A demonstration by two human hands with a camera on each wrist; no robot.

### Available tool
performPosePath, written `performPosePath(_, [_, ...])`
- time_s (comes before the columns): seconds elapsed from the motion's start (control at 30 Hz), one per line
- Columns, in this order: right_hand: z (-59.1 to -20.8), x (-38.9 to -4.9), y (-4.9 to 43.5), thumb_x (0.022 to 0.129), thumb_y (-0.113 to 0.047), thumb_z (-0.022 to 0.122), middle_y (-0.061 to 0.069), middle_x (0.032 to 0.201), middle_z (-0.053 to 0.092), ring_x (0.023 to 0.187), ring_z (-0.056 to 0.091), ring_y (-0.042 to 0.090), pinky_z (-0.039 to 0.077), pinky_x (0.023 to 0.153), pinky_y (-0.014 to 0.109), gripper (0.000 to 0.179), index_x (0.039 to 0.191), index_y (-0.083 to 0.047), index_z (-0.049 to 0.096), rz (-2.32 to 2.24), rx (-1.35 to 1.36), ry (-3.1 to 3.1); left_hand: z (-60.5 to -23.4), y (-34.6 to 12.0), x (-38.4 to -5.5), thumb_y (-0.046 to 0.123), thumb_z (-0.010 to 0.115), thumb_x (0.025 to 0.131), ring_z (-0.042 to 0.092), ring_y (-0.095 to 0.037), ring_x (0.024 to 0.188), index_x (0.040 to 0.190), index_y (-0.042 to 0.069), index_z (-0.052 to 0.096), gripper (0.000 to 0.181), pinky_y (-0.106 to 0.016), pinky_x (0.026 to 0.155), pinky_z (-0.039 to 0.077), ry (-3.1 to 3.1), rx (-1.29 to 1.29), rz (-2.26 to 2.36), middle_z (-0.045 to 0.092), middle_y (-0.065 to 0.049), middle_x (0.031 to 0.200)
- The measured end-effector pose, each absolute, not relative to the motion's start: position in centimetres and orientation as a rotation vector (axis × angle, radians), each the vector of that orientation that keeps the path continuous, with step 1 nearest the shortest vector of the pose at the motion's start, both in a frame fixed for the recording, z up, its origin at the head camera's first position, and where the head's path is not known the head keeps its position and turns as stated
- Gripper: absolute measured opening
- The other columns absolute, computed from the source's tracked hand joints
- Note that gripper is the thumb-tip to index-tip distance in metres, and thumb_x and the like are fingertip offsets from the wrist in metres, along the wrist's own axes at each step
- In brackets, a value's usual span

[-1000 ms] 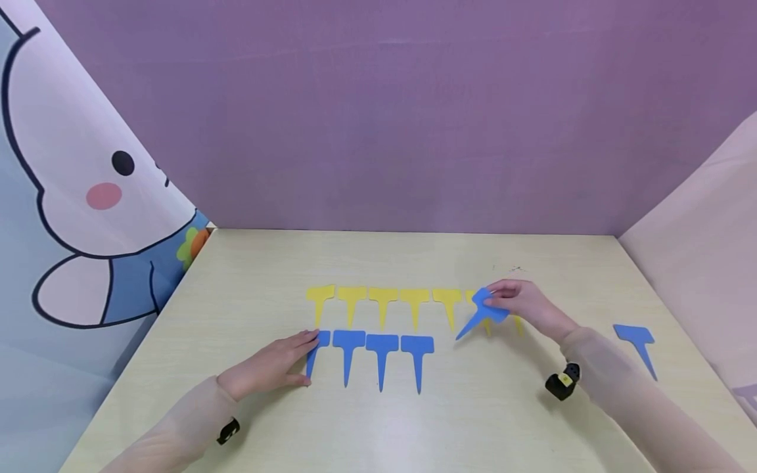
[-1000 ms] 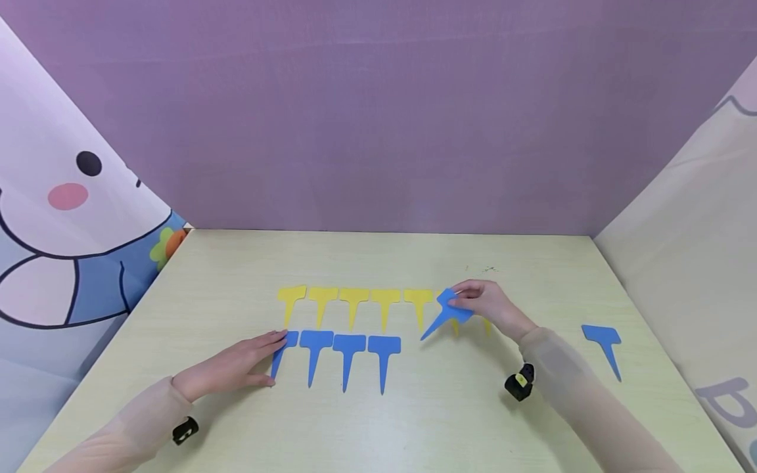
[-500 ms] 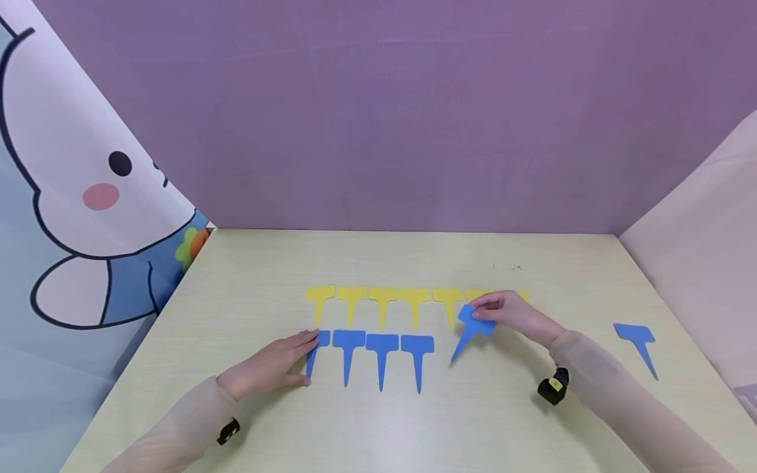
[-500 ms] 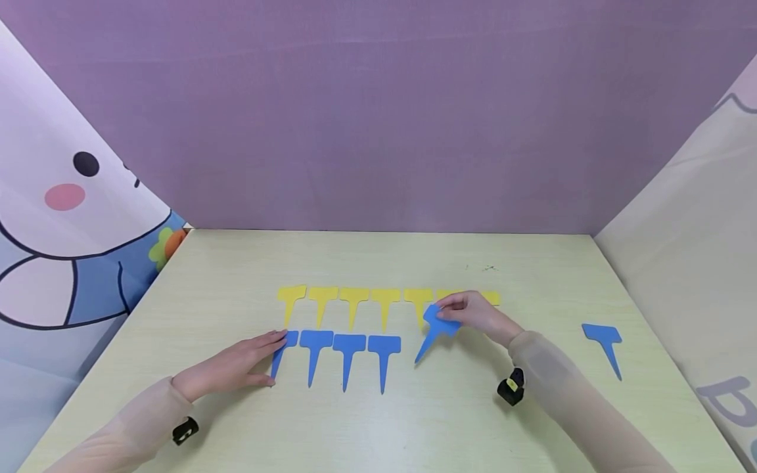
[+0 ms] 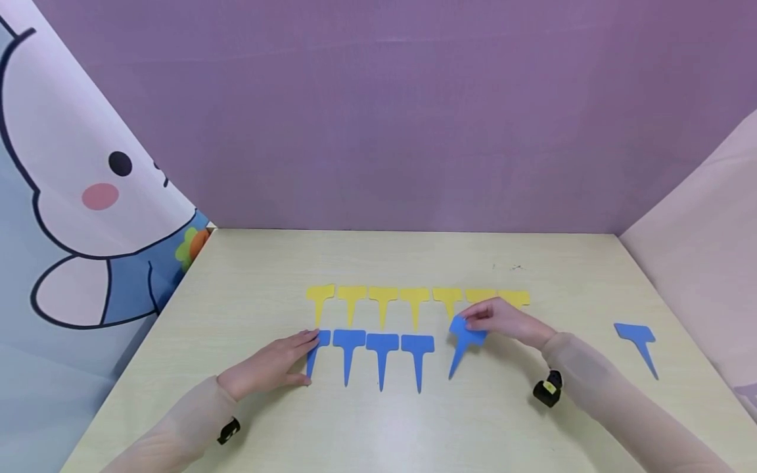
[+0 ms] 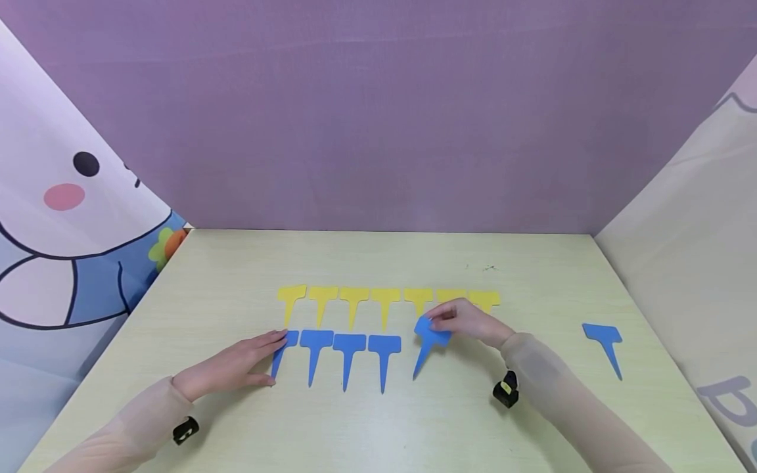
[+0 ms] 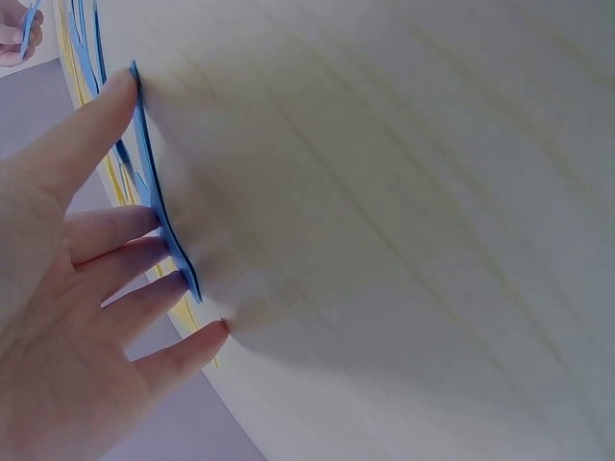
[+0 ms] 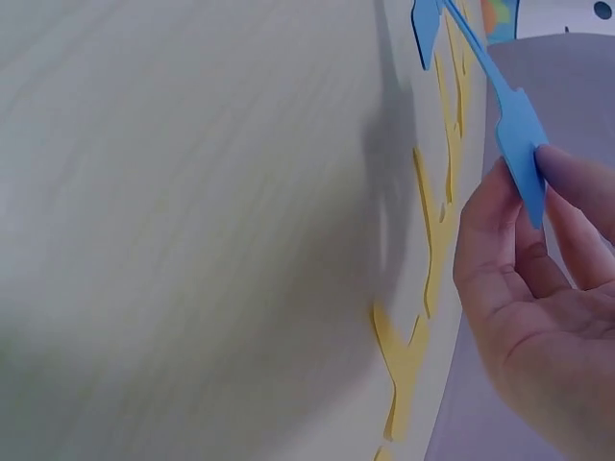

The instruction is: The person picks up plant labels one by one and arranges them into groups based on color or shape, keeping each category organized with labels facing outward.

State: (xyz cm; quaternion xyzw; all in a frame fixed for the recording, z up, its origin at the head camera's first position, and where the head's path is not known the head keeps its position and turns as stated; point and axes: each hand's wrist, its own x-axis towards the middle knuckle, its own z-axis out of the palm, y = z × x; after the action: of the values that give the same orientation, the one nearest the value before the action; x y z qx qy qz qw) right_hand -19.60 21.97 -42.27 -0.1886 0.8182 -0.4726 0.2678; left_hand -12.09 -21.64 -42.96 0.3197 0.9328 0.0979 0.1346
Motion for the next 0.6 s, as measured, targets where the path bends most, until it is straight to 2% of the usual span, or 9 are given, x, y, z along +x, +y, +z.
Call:
performPosePath(0.43, [-42.8,-19.5,20.7,0.083,-0.008,0.06,0.014,0.103,0.064,0.092,0.057,0.016,0.047,0.076,0.023,0.025,0.105,0.002,0.063,-1.168,-0.636,2.285,-42.9,-21.7,-12.1,0.036,0.064,0.078,0.03,-0.035,0.126,0.13,-0.006,0.038,0.072,-0.046,0.098,0.032,2.693,0.924,0.288,0.032,-0.02,0.138])
performPosePath(0.6, [-43.0,-19.3,20.2,0.082,-0.003,0.059,0.012,0.096,0.065,0.081,0.057,0.011,0.048,0.071,0.021,0.022,0.103,0.002,0.064,-1.154,-0.691,2.308,-42.9,-21.8,-12.1,0.036,0.064,0.078,0.03,-0.035,0.126,0.13,-0.007,0.038,0.072,-0.047,0.098,0.032,2.695,0.928,0.292,0.032,-0.02,0.138])
